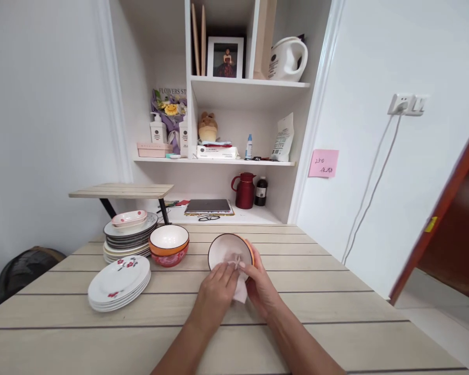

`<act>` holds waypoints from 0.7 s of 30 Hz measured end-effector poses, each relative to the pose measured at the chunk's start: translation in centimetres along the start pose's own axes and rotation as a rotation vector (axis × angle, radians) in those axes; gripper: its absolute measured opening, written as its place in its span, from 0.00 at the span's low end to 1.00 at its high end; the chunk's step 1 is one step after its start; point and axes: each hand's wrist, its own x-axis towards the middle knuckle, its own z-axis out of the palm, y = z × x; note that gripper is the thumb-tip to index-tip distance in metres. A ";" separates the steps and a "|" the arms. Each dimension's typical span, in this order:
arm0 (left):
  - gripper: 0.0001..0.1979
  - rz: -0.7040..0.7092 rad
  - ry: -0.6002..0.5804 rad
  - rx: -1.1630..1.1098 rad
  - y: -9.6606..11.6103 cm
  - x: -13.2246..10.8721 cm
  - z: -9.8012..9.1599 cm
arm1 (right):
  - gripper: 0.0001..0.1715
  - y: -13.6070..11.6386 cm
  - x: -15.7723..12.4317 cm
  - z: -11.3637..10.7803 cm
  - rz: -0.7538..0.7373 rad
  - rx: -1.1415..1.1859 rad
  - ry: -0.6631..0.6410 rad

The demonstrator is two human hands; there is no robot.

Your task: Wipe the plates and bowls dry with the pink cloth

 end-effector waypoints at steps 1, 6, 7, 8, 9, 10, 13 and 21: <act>0.19 0.006 0.010 0.000 0.1 -0.1 0.0 | 0.50 0.3 -0.1 0.3 0.015 0.024 -0.011; 0.20 0.077 0.011 -0.052 0.2 -0.2 -0.5 | 0.41 1.4 0.0 0.8 0.114 0.115 -0.018; 0.21 0.080 -0.014 -0.082 0.1 -0.1 -0.6 | 0.38 1.3 0.1 0.6 0.115 0.112 -0.007; 0.21 0.079 -0.044 -0.114 0.1 0.0 -0.6 | 0.35 1.2 0.2 0.4 0.105 0.099 0.007; 0.21 0.075 -0.080 -0.144 0.1 0.2 -0.7 | 0.33 1.0 0.3 0.1 0.088 0.077 0.026; 0.21 0.072 -0.117 -0.165 0.0 0.3 -0.7 | 0.32 0.7 0.4 -0.2 0.065 0.049 0.046; 0.18 0.045 -0.181 -0.164 0.0 0.4 -0.7 | 0.30 -0.3 0.6 -1.0 -0.003 -0.045 0.092; 0.13 -0.009 -0.088 -0.029 0.0 -0.1 0.0 | 0.44 -0.4 0.6 -1.4 0.023 -0.091 0.066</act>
